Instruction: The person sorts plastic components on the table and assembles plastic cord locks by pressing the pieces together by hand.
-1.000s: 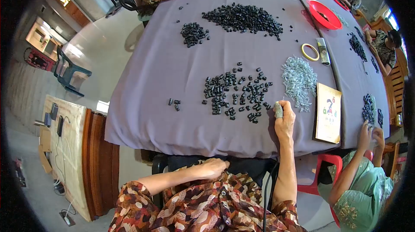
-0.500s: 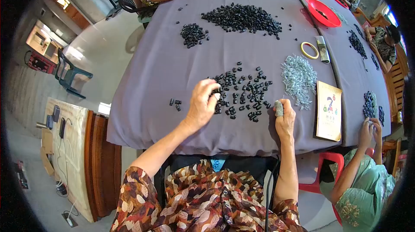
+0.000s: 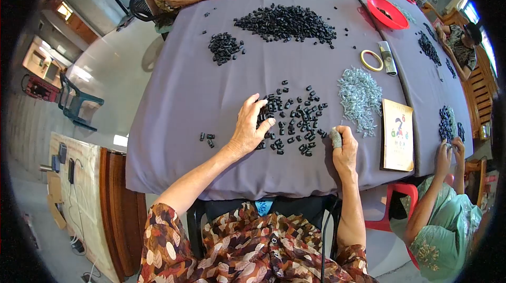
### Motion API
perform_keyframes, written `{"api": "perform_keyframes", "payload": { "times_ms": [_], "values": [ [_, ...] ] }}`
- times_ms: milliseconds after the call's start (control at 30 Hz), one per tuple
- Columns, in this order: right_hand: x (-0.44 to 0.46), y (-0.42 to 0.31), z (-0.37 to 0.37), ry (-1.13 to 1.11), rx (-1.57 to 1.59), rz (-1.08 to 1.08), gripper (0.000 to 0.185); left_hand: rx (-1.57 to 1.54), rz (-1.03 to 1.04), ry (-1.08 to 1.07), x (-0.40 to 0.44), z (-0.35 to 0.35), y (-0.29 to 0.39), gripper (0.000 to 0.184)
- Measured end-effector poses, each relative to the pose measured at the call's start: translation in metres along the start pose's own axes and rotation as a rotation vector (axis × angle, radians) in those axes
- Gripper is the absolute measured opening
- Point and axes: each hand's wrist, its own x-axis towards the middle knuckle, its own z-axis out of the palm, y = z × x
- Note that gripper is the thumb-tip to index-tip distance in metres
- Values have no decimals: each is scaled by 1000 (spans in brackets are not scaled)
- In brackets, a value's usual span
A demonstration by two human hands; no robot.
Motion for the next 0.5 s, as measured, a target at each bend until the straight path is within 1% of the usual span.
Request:
{"api": "perform_keyframes", "payload": {
  "times_ms": [33,133,167,267,300,400,500],
  "values": [
    [1,-1,-1,10,-5,-3,7,-3,-3,-12,1,-1,-1,49],
    [9,3,-7,125,-123,-202,11,-12,19,-4,1,1,-4,47],
    [12,5,-10,114,-154,-217,16,-6,25,2,0,2,-4,47],
    [20,7,-16,50,-321,-258,19,-17,22,9,-1,1,-3,46],
    [22,7,-17,30,-343,-229,24,-28,16,9,0,0,-3,46],
    [27,12,-22,5,-410,-228,27,-59,27,26,0,-1,-2,46],
    [28,14,-21,20,-400,-235,29,-36,40,41,-1,1,-2,45]
  ]
}}
